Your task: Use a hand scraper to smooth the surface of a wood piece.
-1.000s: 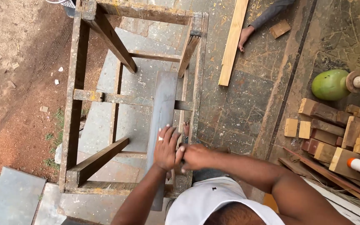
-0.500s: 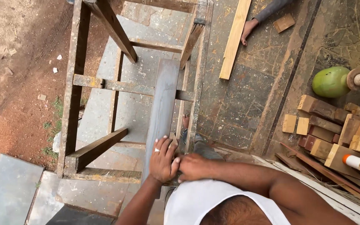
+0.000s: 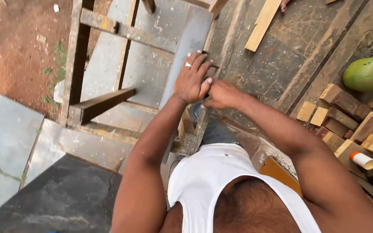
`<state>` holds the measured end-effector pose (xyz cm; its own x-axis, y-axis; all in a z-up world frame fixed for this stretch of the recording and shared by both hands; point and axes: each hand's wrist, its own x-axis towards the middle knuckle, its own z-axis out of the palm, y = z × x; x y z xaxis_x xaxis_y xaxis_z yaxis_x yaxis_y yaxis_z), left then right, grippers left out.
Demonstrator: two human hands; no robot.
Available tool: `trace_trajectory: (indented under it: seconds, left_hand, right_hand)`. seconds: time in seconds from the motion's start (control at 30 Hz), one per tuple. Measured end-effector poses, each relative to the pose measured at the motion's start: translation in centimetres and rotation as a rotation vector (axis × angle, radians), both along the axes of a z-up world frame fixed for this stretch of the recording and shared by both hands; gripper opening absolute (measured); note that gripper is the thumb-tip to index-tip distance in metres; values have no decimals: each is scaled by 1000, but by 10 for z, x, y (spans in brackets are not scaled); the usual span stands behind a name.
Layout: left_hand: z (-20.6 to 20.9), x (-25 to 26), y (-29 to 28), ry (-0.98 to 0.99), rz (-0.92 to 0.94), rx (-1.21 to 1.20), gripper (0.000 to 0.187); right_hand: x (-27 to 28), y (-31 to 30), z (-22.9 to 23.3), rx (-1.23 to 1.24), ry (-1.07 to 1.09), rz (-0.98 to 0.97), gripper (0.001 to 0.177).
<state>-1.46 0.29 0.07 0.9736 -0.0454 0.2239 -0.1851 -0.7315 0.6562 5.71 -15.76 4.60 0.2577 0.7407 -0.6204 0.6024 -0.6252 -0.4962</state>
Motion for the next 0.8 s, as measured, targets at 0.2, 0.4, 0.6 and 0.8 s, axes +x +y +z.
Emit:
trace_trajectory:
  seconds: [0.2,0.4,0.6,0.8]
  left_hand:
    - [17,-138,-11,194,46,-11,57]
    - [10,-8,1,141,73,-3,58]
    - [3,47,2,115,108,60,58]
    - [7,61,-24,-63,85,139,52]
  right_hand:
    - [-117,-9,9,47,171,39,63]
    - [6,-19,-19,168,191,-5,45]
    - [87,-103,-31,-295,116,-39,37]
    - [48,-93,37,-157,-470,-33,40]
